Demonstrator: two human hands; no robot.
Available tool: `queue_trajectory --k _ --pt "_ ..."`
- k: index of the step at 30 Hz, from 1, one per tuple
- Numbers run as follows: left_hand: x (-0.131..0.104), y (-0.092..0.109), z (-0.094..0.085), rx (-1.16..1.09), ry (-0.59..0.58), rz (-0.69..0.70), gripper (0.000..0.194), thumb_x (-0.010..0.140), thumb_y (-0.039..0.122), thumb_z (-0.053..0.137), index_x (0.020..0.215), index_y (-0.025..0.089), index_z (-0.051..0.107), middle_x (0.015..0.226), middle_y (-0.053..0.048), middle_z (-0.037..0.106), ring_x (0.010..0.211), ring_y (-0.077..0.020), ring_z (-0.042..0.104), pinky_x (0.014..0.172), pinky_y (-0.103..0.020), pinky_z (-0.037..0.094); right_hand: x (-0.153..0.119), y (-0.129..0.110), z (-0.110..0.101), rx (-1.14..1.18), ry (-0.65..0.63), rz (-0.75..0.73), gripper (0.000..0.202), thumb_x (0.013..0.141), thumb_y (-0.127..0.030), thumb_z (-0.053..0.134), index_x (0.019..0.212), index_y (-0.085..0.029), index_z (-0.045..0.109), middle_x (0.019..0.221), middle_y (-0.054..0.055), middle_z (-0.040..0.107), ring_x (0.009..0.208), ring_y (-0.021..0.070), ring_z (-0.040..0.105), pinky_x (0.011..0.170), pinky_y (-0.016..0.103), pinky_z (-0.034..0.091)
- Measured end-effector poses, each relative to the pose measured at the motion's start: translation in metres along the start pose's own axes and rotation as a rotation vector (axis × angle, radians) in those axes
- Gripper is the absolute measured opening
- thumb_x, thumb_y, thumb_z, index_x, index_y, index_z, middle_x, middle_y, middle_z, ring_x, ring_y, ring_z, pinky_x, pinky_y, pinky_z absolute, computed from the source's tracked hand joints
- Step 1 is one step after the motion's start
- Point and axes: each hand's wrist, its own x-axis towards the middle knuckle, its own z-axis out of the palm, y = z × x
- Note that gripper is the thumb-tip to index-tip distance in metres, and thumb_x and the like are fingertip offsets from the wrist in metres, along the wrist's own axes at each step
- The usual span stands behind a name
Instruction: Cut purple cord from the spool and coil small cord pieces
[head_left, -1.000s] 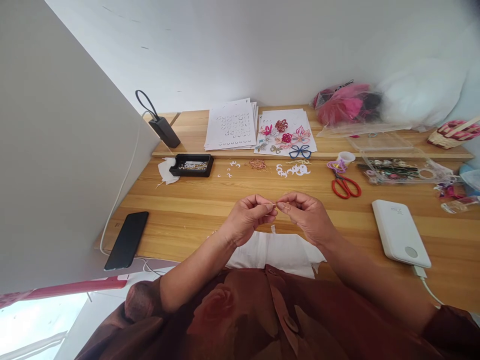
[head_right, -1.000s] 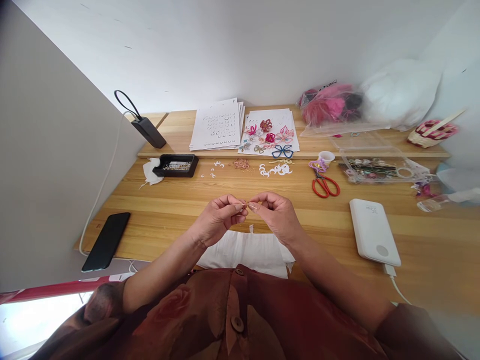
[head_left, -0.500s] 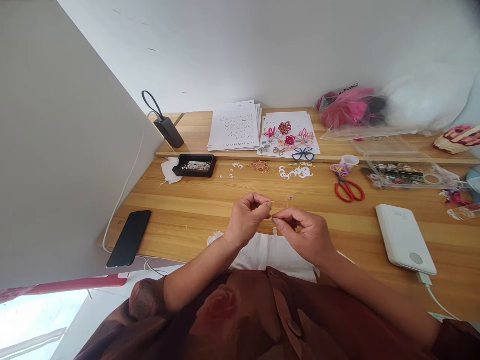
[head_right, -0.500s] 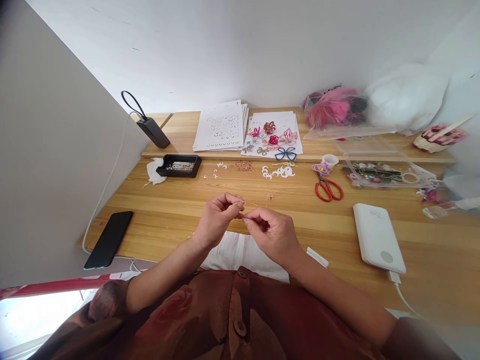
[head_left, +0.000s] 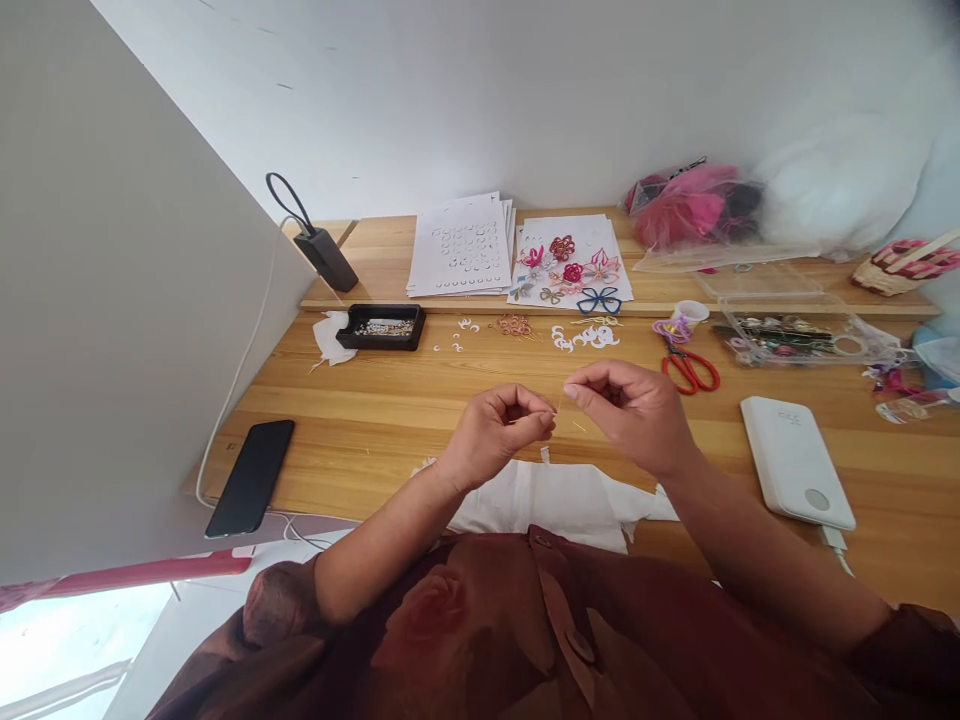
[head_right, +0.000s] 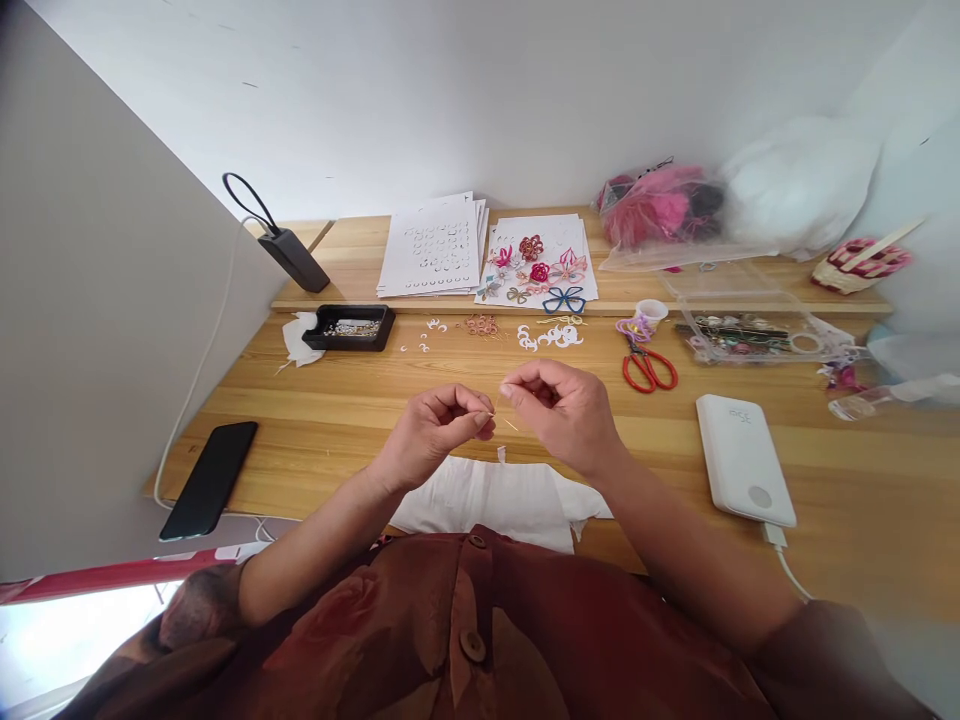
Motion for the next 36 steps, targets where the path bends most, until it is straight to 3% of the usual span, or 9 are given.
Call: queue_trajectory --k 5,8,14,19,23,26,30,33,36 --pt "0.002 0.002 0.003 -0.136 0.073 -0.068 0.039 0.069 0.044 0.092 0.077 0.014 0.068 0.083 -0.004 0.07 0.076 -0.0122 0.064 0.069 -0.025 0.057 -0.002 0.017 0.013 0.323 -0.032 0.232 0.017 0.079 -0.035 0.082 0.077 -0.02 0.073 0.065 -0.001 0.067 0.053 0.0101 0.051 0.053 0.027 0.043" --pt "0.004 0.002 0.004 -0.171 0.103 -0.079 0.039 0.066 0.044 0.093 0.074 0.015 0.068 0.081 -0.003 0.069 0.074 -0.011 0.062 0.065 -0.022 0.054 -0.011 0.022 0.022 0.335 -0.045 0.241 0.019 0.078 -0.036 0.084 0.078 -0.02 0.073 0.067 0.0 0.069 0.057 0.0117 0.055 0.054 0.027 0.044" --pt "0.007 -0.002 0.005 -0.114 0.214 -0.019 0.031 0.07 0.04 0.087 0.075 0.015 0.069 0.08 -0.002 0.068 0.069 -0.01 0.06 0.063 -0.022 0.052 -0.029 0.017 0.03 -0.043 -0.01 -0.066 0.008 0.091 -0.021 0.07 0.086 -0.02 0.076 0.067 0.0 0.071 0.052 0.0104 0.051 0.05 0.025 0.04" --pt "0.007 -0.005 0.003 0.128 0.267 0.079 0.02 0.076 0.033 0.078 0.077 0.016 0.068 0.083 -0.003 0.069 0.071 -0.0112 0.061 0.064 -0.024 0.05 -0.034 0.0 0.024 -0.317 0.005 -0.406 0.015 0.092 -0.009 0.064 0.091 -0.019 0.075 0.072 0.001 0.074 0.053 0.0104 0.055 0.054 0.026 0.043" --pt "0.004 -0.003 0.0 0.253 0.217 0.127 0.016 0.078 0.029 0.076 0.077 0.016 0.067 0.091 -0.006 0.072 0.084 -0.0149 0.064 0.065 -0.023 0.051 -0.027 -0.015 0.012 -0.359 0.045 -0.474 0.014 0.092 -0.009 0.066 0.092 -0.02 0.075 0.074 0.001 0.074 0.054 0.0102 0.054 0.055 0.026 0.043" --pt "0.002 0.0 -0.002 0.236 0.126 0.095 0.018 0.079 0.031 0.077 0.08 0.016 0.068 0.089 -0.006 0.072 0.08 -0.0145 0.064 0.068 -0.025 0.054 -0.015 -0.021 0.001 -0.334 0.05 -0.399 0.012 0.092 -0.013 0.067 0.09 -0.021 0.075 0.073 0.001 0.073 0.056 0.0111 0.055 0.056 0.027 0.043" --pt "0.001 0.005 -0.002 0.11 0.009 0.024 0.027 0.078 0.037 0.083 0.08 0.015 0.069 0.082 -0.004 0.069 0.072 -0.0126 0.065 0.072 -0.029 0.058 0.001 -0.013 -0.004 -0.195 -0.006 -0.153 0.009 0.091 -0.023 0.069 0.085 -0.021 0.076 0.073 0.001 0.073 0.057 0.0119 0.054 0.054 0.028 0.042" --pt "0.001 0.009 0.0 0.007 -0.005 -0.026 0.035 0.074 0.043 0.088 0.079 0.014 0.069 0.08 -0.003 0.069 0.07 -0.0125 0.065 0.072 -0.03 0.059 0.008 -0.001 0.0 0.023 -0.054 0.015 0.013 0.087 -0.032 0.074 0.079 -0.021 0.075 0.073 0.002 0.073 0.063 0.0141 0.059 0.058 0.028 0.046" --pt "0.002 0.011 0.002 -0.078 0.032 -0.054 0.039 0.069 0.046 0.091 0.078 0.014 0.07 0.079 -0.003 0.069 0.072 -0.0127 0.065 0.071 -0.028 0.059 0.008 0.007 0.007 0.21 -0.088 0.164 0.022 0.081 -0.04 0.081 0.077 -0.02 0.074 0.067 0.001 0.068 0.057 0.0121 0.054 0.053 0.027 0.044"
